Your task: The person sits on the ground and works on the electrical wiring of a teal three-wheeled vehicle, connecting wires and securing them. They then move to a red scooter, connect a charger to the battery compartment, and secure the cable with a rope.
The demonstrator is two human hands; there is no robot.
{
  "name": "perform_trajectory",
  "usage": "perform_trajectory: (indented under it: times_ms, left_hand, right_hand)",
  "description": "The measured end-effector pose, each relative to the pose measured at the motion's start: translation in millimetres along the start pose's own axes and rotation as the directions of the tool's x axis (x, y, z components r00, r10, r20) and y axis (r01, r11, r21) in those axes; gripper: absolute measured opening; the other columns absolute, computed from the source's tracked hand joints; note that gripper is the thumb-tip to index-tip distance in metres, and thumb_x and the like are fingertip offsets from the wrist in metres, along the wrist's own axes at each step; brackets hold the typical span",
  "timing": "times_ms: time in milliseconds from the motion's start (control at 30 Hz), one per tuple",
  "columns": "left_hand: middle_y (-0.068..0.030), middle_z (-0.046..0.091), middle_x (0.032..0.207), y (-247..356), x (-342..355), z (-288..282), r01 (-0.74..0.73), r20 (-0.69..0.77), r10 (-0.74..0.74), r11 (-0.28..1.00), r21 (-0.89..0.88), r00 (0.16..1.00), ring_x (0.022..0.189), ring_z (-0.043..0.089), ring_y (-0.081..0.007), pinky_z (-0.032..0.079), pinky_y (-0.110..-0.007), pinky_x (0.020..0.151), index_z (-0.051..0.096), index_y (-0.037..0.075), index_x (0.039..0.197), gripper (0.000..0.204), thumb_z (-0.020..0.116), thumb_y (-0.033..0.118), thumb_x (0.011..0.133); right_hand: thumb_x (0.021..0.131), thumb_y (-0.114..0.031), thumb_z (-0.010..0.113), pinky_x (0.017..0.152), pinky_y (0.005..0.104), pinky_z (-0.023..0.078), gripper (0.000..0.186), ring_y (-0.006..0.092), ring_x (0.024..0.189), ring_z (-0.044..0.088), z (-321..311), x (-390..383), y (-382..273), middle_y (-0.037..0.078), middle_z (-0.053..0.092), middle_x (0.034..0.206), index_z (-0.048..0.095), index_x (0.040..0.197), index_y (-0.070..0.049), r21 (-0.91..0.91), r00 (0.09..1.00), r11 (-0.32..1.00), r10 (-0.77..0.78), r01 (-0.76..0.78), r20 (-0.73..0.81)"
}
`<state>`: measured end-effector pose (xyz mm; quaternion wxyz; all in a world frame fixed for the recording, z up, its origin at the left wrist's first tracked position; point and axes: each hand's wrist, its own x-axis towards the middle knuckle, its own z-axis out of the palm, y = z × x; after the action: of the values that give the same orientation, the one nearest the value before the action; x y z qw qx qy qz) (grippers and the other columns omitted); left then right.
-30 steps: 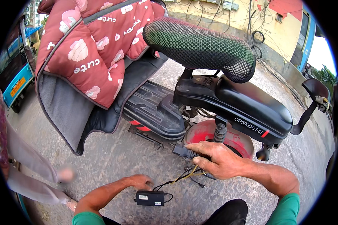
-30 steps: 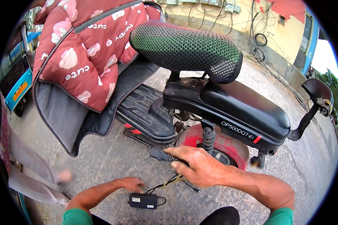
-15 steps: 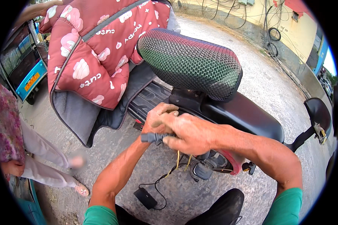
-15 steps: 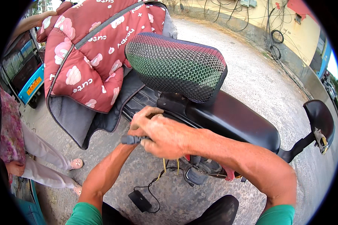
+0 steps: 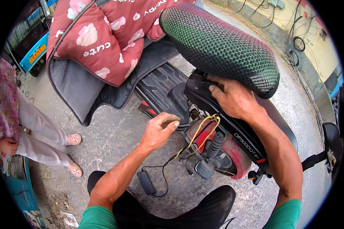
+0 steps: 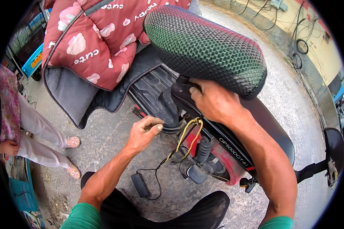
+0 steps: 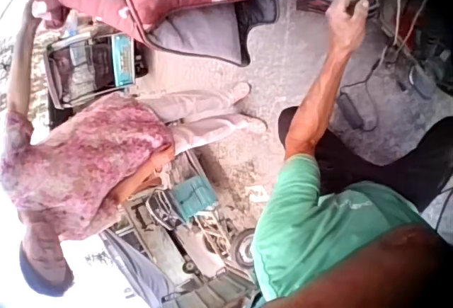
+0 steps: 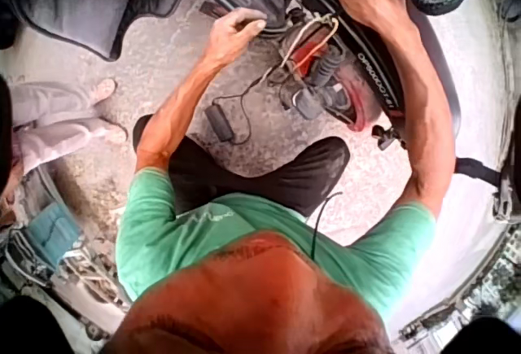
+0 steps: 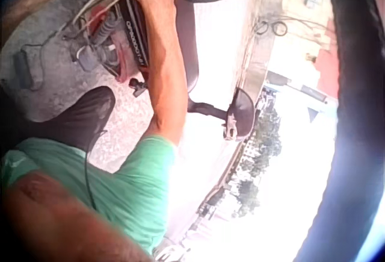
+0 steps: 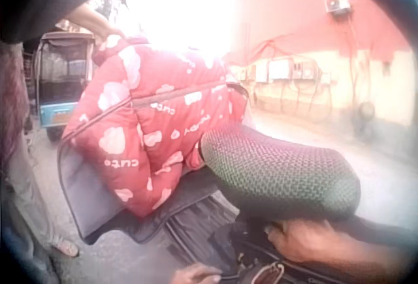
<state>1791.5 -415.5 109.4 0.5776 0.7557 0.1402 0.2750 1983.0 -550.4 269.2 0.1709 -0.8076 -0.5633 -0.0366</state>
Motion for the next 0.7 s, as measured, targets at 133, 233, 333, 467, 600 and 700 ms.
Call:
perform_trajectory:
  times_ms: [133,233,333,467,600,700]
  left_hand:
    - [-0.0062,0.066,0.098,-13,18,3,-0.043,0.119,0.054,0.995,-0.092,0.991,0.09,0.064,-0.0137,0.052,-0.029,0.08,0.071,0.0,0.108,0.022,0.068,0.016,0.093]
    - [-0.0066,0.067,0.098,-30,31,0,-0.068,0.174,0.097,0.983,-0.168,0.98,0.089,0.064,-0.0133,0.052,-0.029,0.081,0.07,-0.001,0.107,0.021,0.068,0.015,0.093]
    - [-0.0069,0.068,0.098,-60,36,-2,-0.019,0.182,0.063,0.972,-0.234,0.981,0.089,0.065,-0.0126,0.052,-0.029,0.08,0.07,-0.003,0.107,0.022,0.067,0.014,0.093]
    - [-0.0062,0.069,0.098,-59,38,6,0.027,0.293,0.061,0.957,-0.287,0.954,0.088,0.065,-0.0125,0.052,-0.029,0.079,0.07,-0.002,0.107,0.021,0.068,0.014,0.093]
    - [-0.0065,0.069,0.098,-52,38,8,-0.054,0.298,0.15,0.95,-0.309,0.943,0.088,0.065,-0.0138,0.052,-0.029,0.079,0.07,-0.001,0.106,0.02,0.068,0.012,0.092]
    - [-0.0077,0.069,0.099,-54,35,8,-0.012,0.31,0.122,0.943,-0.334,0.943,0.089,0.065,-0.0152,0.053,-0.031,0.079,0.071,0.0,0.106,0.02,0.068,0.013,0.092]
  right_hand:
    - [0.091,-0.022,0.059,0.096,0.0457,0.047,0.028,0.0381,0.107,0.063,6,1,15,0.02,0.069,0.111,0.071,0.109,-0.004,-0.057,0.975,0.985,0.153,-0.164,-0.163]
    - [0.091,-0.021,0.058,0.093,0.0458,0.047,0.026,0.0384,0.102,0.064,7,2,14,0.021,0.07,0.106,0.071,0.106,-0.004,-0.049,0.949,0.969,0.225,-0.241,-0.221]
    - [0.092,-0.024,0.057,0.09,0.0433,0.047,0.028,0.0368,0.1,0.065,6,7,4,0.022,0.07,0.106,0.071,0.107,-0.004,-0.071,0.94,0.958,0.257,-0.279,-0.224]
    - [0.089,-0.027,0.065,0.087,0.0388,0.047,0.033,0.0255,0.094,0.065,6,2,10,0.017,0.071,0.101,0.07,0.109,-0.002,0.161,0.907,0.909,0.404,-0.384,-0.122]
    - [0.089,-0.025,0.065,0.087,0.0397,0.046,0.031,0.0253,0.092,0.063,-1,4,9,0.016,0.071,0.098,0.068,0.108,-0.001,0.027,0.918,0.924,0.382,-0.381,-0.105]
    - [0.09,-0.023,0.062,0.087,0.0405,0.046,0.029,0.0276,0.094,0.064,3,10,18,0.018,0.07,0.097,0.068,0.107,0.0,-0.02,0.919,0.929,0.361,-0.369,-0.157]
